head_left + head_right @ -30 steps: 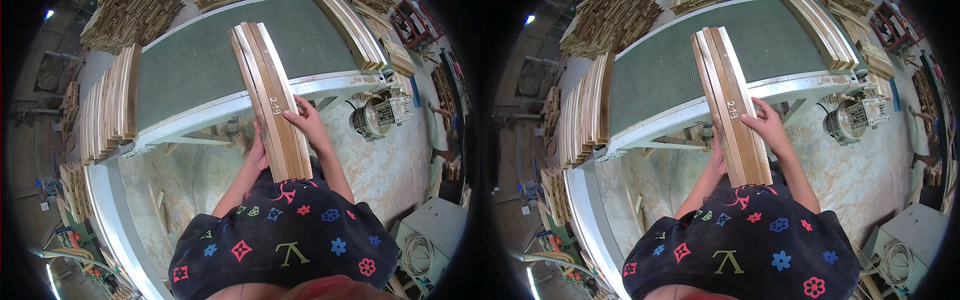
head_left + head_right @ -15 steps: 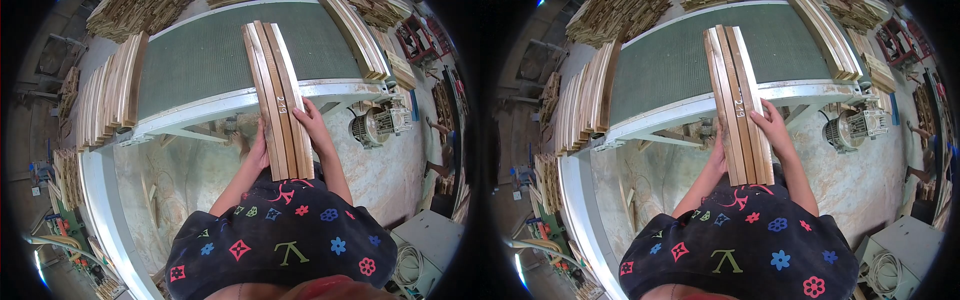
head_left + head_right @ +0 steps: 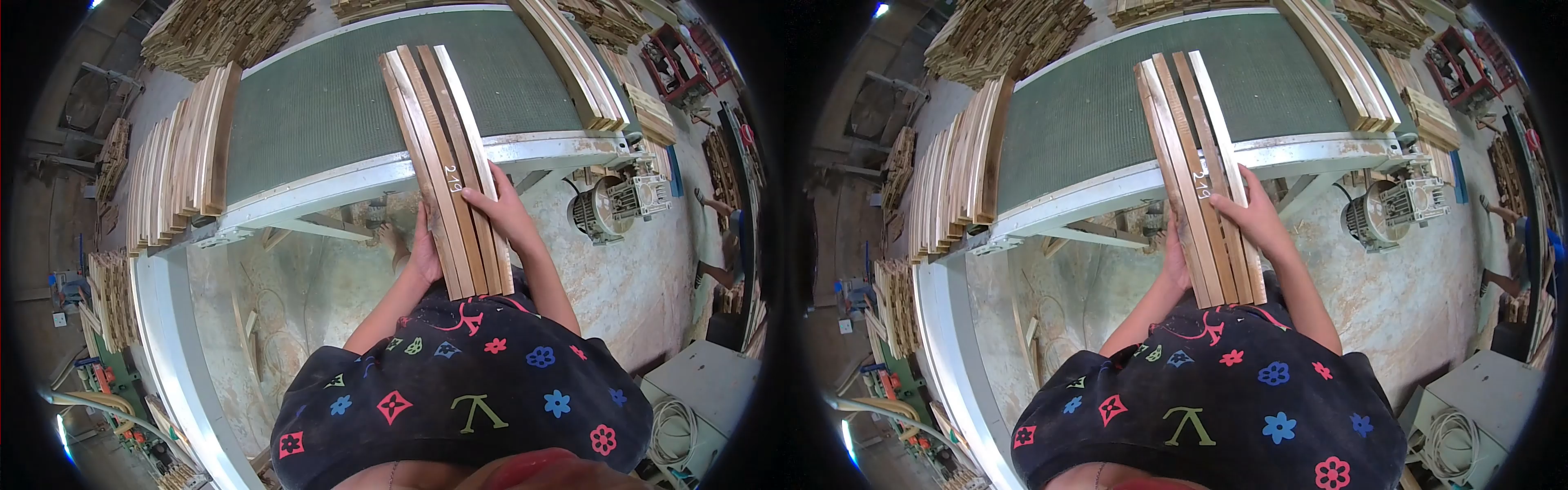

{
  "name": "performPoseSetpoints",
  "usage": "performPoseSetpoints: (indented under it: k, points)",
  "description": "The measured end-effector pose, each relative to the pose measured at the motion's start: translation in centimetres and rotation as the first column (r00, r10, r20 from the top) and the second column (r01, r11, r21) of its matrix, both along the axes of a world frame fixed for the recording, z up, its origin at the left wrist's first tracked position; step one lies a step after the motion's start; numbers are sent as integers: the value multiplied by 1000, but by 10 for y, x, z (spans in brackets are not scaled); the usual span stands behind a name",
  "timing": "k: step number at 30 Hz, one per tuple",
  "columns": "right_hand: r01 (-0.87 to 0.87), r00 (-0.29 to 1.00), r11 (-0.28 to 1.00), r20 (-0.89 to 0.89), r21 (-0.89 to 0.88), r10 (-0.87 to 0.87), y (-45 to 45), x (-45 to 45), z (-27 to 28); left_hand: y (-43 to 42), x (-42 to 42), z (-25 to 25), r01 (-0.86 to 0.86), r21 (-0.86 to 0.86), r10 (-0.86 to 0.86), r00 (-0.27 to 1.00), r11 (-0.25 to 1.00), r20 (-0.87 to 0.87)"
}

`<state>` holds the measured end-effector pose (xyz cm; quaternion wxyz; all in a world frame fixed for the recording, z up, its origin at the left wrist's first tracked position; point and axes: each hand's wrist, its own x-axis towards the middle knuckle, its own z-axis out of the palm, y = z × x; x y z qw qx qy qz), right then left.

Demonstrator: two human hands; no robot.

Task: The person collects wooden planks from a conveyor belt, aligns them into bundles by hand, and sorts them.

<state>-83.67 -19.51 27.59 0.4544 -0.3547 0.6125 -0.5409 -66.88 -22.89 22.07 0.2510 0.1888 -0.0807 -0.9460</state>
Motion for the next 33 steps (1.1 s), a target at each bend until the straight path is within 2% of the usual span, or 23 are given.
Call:
performPoseSetpoints:
  k: [2,3,5,6,8,11,13,16,18,19,22,23,24,25,26,28,30,33]
  points:
    - [-9,995,998,-95,-63,3,-5,-2,-5,1,-3,3,-26,101,29,999,995,-27]
    - [-32,998,998,-61,-49,29,-4,-4,-4,1,-3,4,-39,151,46,998,988,-40]
    - [-81,997,996,4,-27,82,-3,-9,19,1,-4,-4,1,108,11,994,994,-112]
    - [-109,975,993,-188,52,117,-4,-12,23,1,-3,-7,18,86,-6,989,996,-146]
    - [-115,823,968,-524,221,217,-7,-17,30,1,-2,-5,32,123,-11,985,992,-170]
    - [-10,610,983,-778,185,152,-23,-8,47,0,-2,-4,8,135,13,988,991,-154]
    - [31,640,977,-755,213,144,-39,-3,47,3,-7,2,-44,149,57,995,988,-88]
    - [1,635,971,-750,240,184,-59,-19,50,1,-2,-4,10,143,12,988,990,-154]
    - [-56,611,964,-755,260,240,-67,-35,55,0,-4,-14,75,85,-42,940,994,-339]
    - [-69,643,981,-744,180,182,-66,-46,57,1,-4,-18,99,57,-66,903,993,-425]
    - [-153,303,982,-941,110,153,-55,-64,110,0,-8,3,-22,160,63,965,987,-253]
    - [-156,144,972,-969,176,199,-47,-64,145,-2,-7,-2,21,182,44,938,983,-344]
    - [-197,74,966,-980,165,183,-42,-65,170,-5,-6,-11,65,200,29,901,978,-432]
    - [-302,1,947,-994,107,112,-43,-74,184,-6,-5,-15,111,211,14,856,971,-517]
    - [-354,-101,932,-994,77,44,-40,-71,208,-7,-4,-14,114,219,18,854,969,-521]
    - [-454,-242,886,-970,95,-20,-47,-79,222,-9,-3,-11,123,226,16,847,966,-531]
    - [-551,-332,806,-943,216,26,-60,-87,221,-10,-2,-15,106,231,26,862,967,-507]
    - [-700,-445,598,-893,390,61,-81,-96,203,-17,5,-43,127,184,-17,864,975,-503]
